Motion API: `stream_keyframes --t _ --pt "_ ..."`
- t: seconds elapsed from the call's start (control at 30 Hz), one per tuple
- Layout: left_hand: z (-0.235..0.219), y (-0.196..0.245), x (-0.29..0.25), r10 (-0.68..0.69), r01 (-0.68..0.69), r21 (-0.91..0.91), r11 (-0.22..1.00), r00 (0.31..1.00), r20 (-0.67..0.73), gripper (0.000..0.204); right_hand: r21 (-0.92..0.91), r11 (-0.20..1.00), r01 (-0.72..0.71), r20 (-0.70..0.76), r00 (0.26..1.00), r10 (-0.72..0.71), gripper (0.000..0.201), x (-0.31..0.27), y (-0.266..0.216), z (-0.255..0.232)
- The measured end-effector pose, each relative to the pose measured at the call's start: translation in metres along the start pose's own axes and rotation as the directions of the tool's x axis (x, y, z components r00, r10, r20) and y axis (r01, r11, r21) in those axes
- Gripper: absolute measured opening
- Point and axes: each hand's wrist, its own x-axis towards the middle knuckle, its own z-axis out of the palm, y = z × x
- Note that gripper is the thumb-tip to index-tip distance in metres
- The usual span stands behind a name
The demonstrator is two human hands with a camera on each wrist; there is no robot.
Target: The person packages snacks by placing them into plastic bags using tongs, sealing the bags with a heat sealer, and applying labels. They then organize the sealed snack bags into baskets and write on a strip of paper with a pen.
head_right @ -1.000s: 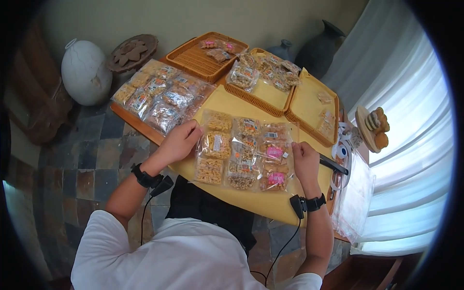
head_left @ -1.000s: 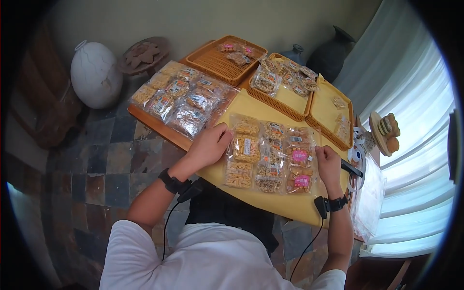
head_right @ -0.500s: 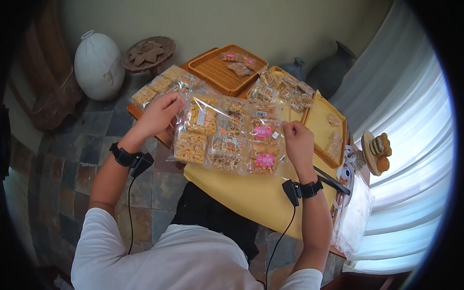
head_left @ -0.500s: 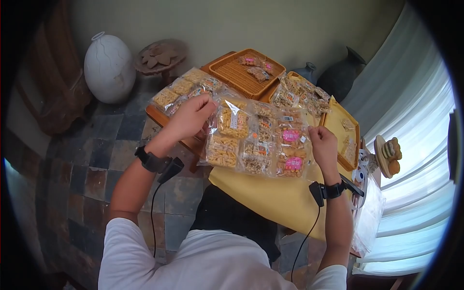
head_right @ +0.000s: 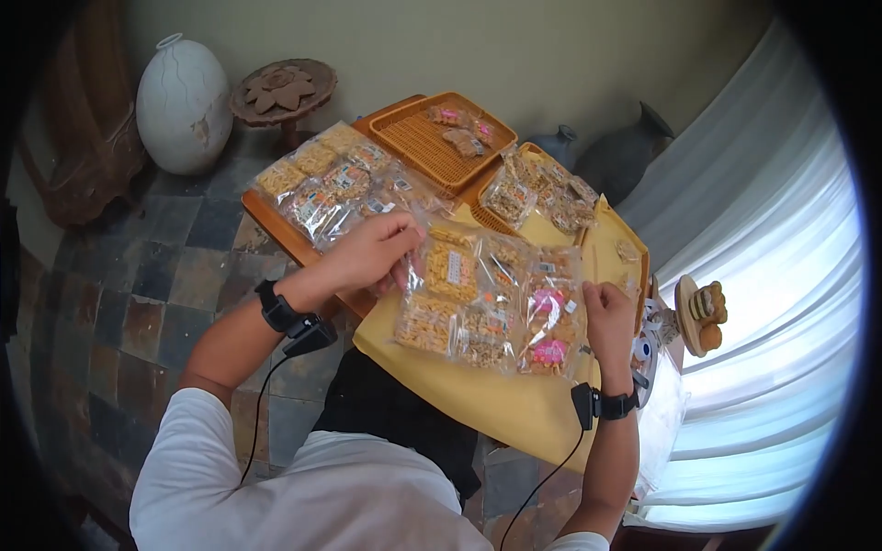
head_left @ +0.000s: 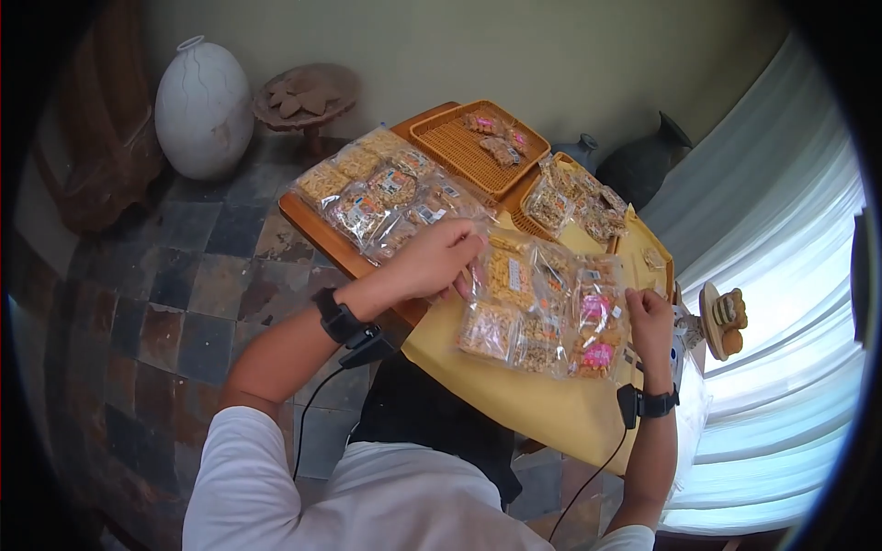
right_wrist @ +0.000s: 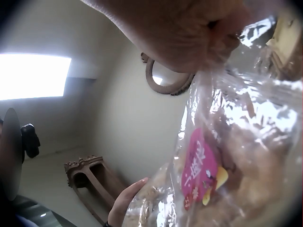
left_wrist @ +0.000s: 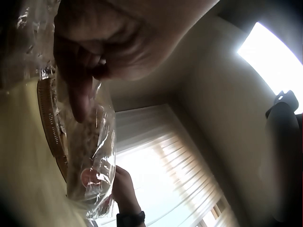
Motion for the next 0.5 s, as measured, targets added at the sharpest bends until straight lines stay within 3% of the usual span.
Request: stream_keyframes --t 0.17,0.27,0.4,0.5 --pt "0.041 -0.021 0.0 0.017 -0.01 -0.065 0.998 0.993 0.114 0.029 -0.058 0.983 -0.172 0.016 0.985 0.173 0.038 -0.044 0.023 -0.022" --pt "0.048 -0.02 -0.003 -0.005 0.014 -0.061 0.998 0.99 0.14 0.029 -0.12 0.984 -0.133 -0.008 0.991 0.133 0.037 -0.054 0.021 -0.033" --pt "0.028 0.008 -0.013 0.056 -0.047 -0.081 0.996 0.992 0.116 0.029 -0.061 0.987 -0.151 0.004 0.988 0.151 0.037 -0.038 0.01 -0.039" --pt "-0.012 0.034 -0.01 0.108 -0.107 -0.047 0.993 0.994 0.017 0.025 -0.036 0.999 -0.016 -0.005 1.0 0.015 0.037 -0.002 -0.029 -0.029"
